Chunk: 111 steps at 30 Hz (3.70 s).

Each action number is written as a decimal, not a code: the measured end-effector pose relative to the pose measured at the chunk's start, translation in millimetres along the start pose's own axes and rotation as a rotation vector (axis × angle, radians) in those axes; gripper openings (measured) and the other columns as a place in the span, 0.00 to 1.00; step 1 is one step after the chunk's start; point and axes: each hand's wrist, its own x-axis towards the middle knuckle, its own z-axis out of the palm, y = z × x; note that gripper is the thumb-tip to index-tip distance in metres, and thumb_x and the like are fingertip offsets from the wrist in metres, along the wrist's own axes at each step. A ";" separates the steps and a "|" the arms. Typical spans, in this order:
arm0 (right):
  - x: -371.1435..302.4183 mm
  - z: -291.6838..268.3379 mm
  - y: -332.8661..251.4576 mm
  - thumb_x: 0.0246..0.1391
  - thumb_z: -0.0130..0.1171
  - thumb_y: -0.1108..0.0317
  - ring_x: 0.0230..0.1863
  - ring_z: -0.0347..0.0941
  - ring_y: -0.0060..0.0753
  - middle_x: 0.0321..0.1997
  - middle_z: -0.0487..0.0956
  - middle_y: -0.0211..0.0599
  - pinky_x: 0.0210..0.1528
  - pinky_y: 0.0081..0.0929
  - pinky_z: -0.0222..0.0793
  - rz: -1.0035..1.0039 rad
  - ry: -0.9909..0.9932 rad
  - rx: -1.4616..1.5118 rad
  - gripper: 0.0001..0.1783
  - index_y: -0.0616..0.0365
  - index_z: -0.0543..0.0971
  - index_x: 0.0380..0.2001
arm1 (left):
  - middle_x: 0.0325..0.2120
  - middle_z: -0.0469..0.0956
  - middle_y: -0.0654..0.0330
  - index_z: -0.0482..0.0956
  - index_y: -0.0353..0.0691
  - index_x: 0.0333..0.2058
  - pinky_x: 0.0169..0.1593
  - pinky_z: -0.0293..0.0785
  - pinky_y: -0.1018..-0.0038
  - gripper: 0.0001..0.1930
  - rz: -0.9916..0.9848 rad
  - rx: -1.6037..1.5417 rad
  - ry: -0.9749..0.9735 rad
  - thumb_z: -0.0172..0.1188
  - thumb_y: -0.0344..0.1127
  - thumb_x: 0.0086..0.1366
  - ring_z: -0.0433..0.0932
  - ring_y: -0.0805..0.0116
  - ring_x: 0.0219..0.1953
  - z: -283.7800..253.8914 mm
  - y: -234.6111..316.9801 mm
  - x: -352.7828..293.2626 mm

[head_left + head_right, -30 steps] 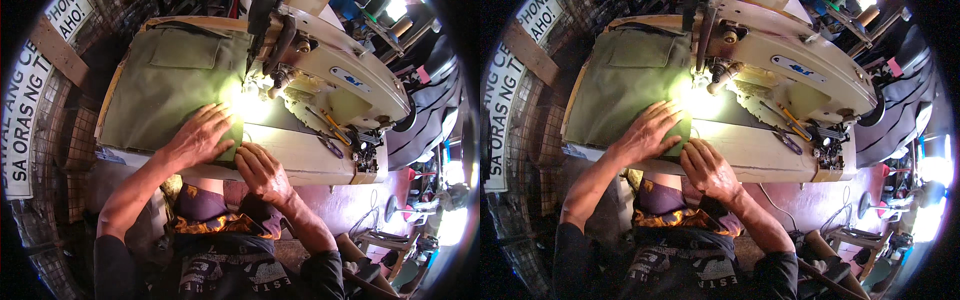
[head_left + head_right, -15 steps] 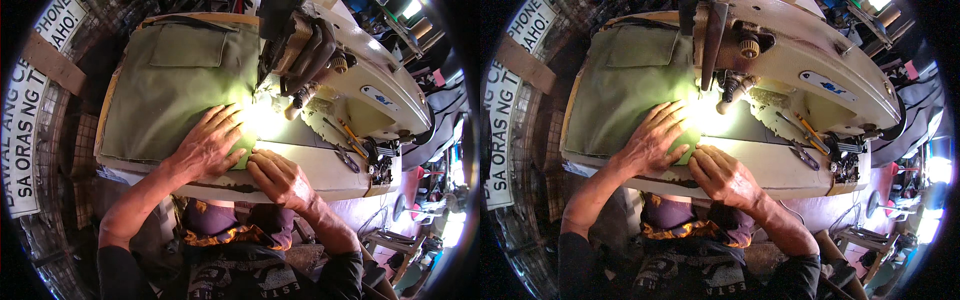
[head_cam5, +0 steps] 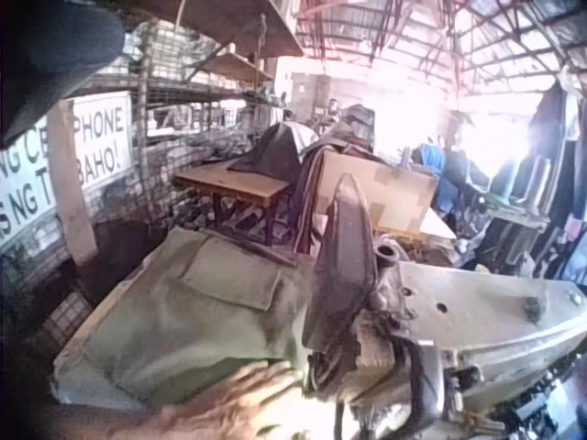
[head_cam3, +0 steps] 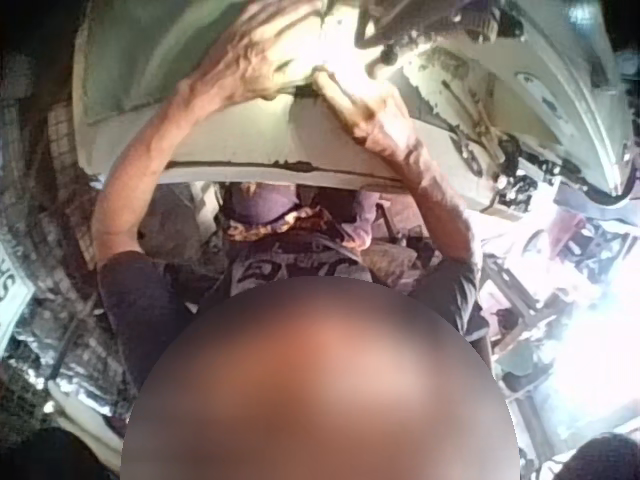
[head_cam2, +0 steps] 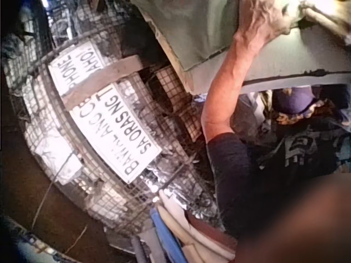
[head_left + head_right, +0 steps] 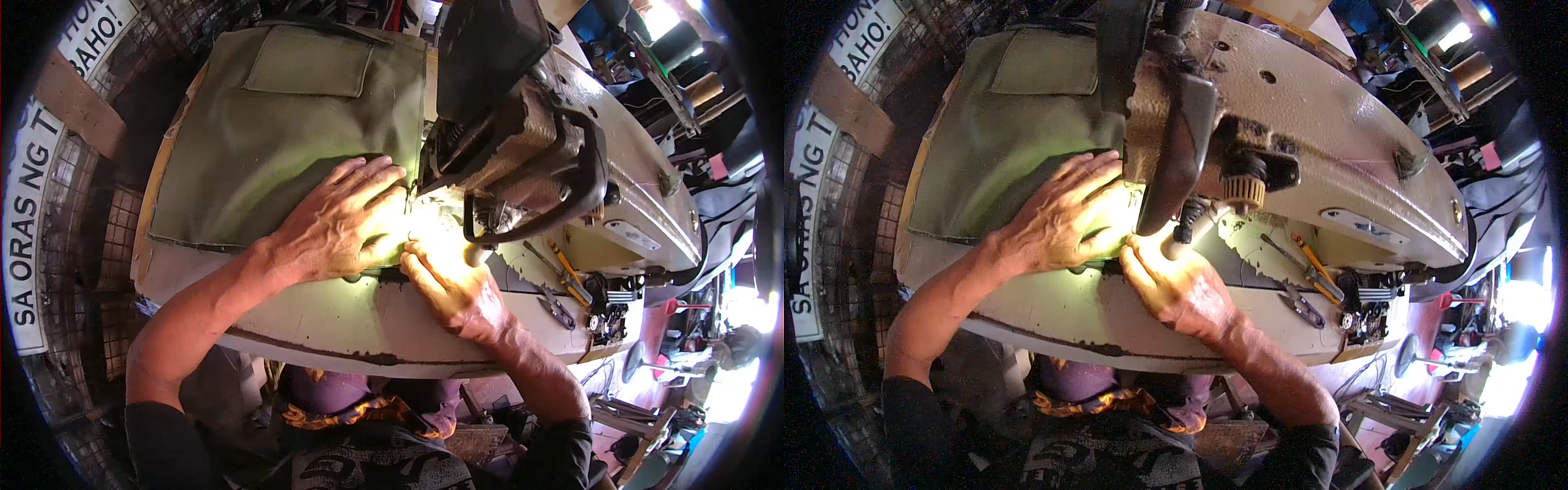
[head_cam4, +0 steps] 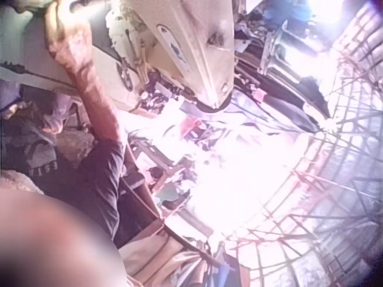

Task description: Sewing pieces of green leather or canvas using an industrial sewing machine.

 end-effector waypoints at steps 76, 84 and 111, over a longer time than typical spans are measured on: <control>-220.0 -317.1 275.7 0.65 0.50 0.48 0.37 0.79 0.55 0.33 0.81 0.55 0.42 0.45 0.69 0.968 0.134 -0.827 0.27 0.65 0.81 0.34 | 0.36 0.82 0.65 0.84 0.41 0.34 0.53 0.78 0.69 0.08 0.346 -0.250 0.027 0.67 0.30 0.53 0.79 0.64 0.46 -1.5 -49.4 28.1; -222.8 -320.5 277.4 0.65 0.48 0.49 0.40 0.79 0.58 0.37 0.82 0.56 0.45 0.47 0.71 1.001 0.045 -0.816 0.26 0.64 0.81 0.38 | 0.37 0.81 0.64 0.84 0.39 0.34 0.55 0.76 0.67 0.08 0.326 -0.268 -0.001 0.66 0.29 0.54 0.78 0.64 0.48 0.7 -54.3 27.4; -320.1 -247.6 201.3 0.70 0.41 0.66 0.52 0.76 0.47 0.55 0.77 0.53 0.55 0.38 0.71 1.014 0.696 -0.651 0.21 0.64 0.71 0.60 | 0.61 0.72 0.57 0.80 0.43 0.53 0.73 0.54 0.58 0.17 0.125 -0.249 -0.086 0.62 0.35 0.65 0.64 0.60 0.68 1.4 -59.0 26.3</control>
